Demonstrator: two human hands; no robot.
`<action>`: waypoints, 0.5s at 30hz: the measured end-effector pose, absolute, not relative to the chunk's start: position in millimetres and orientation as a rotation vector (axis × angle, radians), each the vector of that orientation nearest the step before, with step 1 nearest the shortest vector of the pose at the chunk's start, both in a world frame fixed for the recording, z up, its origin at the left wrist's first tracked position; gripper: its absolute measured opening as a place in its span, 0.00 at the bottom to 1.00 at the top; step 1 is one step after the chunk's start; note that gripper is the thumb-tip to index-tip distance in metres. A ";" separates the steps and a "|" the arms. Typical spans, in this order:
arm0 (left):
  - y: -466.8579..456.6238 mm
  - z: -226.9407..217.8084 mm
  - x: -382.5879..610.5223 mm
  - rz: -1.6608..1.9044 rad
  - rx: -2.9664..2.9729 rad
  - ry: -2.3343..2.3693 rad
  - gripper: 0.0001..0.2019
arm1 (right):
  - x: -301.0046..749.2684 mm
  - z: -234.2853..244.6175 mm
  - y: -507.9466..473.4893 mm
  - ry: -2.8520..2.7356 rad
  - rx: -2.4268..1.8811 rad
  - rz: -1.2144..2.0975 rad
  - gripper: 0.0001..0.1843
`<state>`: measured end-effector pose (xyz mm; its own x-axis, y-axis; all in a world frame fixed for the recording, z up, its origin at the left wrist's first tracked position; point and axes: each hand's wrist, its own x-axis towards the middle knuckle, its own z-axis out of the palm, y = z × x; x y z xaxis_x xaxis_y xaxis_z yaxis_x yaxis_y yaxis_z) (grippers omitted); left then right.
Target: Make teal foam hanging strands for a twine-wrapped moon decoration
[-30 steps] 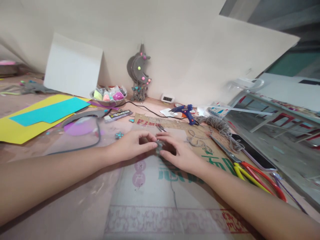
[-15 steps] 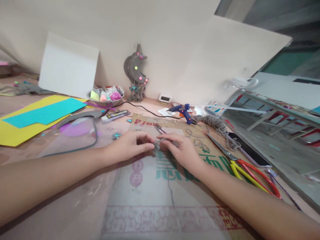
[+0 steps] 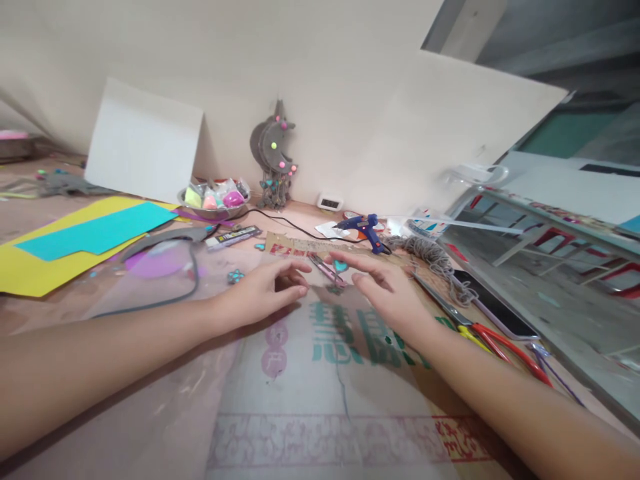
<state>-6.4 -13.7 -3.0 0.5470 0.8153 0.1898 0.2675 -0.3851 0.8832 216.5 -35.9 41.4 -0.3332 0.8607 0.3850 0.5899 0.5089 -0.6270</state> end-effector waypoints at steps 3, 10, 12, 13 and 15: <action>-14.7 -1.6 -7.5 0.829 1.956 0.945 0.17 | 216.2 45.6 -35.7 -1.985 -1.208 0.544 0.17; -23.0 19.6 -8.7 0.824 2.211 1.102 0.10 | 217.3 50.3 -35.3 -1.865 -1.195 0.512 0.12; -23.7 31.1 -11.2 0.701 2.251 1.137 0.11 | 218.7 53.6 -36.0 -1.830 -1.205 0.477 0.12; -24.1 37.7 -13.6 0.610 2.245 1.146 0.11 | 219.3 55.3 -36.4 -1.817 -1.204 0.472 0.11; -26.0 52.6 -21.1 0.409 2.254 1.133 0.12 | 219.9 58.8 -37.1 -1.790 -1.182 0.504 0.09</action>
